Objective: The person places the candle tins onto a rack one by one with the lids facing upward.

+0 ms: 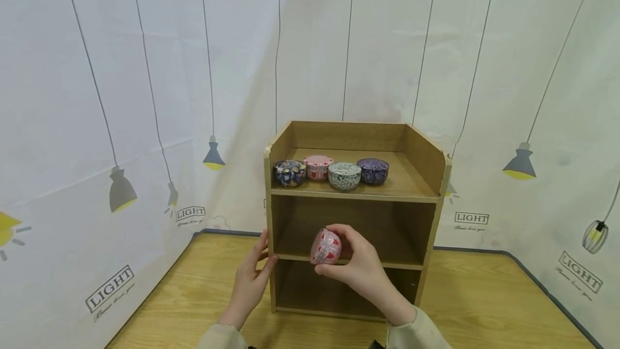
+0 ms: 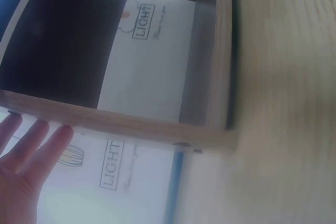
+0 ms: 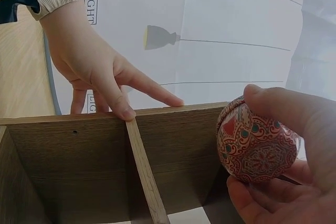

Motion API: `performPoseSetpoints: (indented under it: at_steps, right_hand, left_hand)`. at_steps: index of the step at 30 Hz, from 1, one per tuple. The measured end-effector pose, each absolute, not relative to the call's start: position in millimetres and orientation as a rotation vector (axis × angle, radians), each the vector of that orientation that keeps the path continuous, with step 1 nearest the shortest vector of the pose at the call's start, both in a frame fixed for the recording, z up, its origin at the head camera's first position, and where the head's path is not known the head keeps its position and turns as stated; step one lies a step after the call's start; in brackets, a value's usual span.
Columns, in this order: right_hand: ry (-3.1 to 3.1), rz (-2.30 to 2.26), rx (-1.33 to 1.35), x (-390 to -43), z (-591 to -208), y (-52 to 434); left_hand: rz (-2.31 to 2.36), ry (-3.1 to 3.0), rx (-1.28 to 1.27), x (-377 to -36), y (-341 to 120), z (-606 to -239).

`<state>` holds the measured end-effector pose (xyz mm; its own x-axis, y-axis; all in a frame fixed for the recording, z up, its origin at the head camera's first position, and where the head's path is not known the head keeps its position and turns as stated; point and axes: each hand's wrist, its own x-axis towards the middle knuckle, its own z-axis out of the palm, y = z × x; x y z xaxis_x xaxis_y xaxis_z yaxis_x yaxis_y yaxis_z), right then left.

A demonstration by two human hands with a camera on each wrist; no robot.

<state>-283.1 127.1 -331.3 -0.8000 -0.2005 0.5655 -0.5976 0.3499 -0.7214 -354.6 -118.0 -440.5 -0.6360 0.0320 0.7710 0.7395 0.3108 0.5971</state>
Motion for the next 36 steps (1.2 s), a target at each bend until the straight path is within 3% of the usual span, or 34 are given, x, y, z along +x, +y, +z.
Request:
performPoseSetpoints:
  at_steps: [36]
  right_hand:
    - [-2.161, 1.54, 0.577, -279.2, -325.9, 137.5]
  left_hand:
    - [-1.389, -1.939, -0.675, -355.1, -118.0, -440.4]
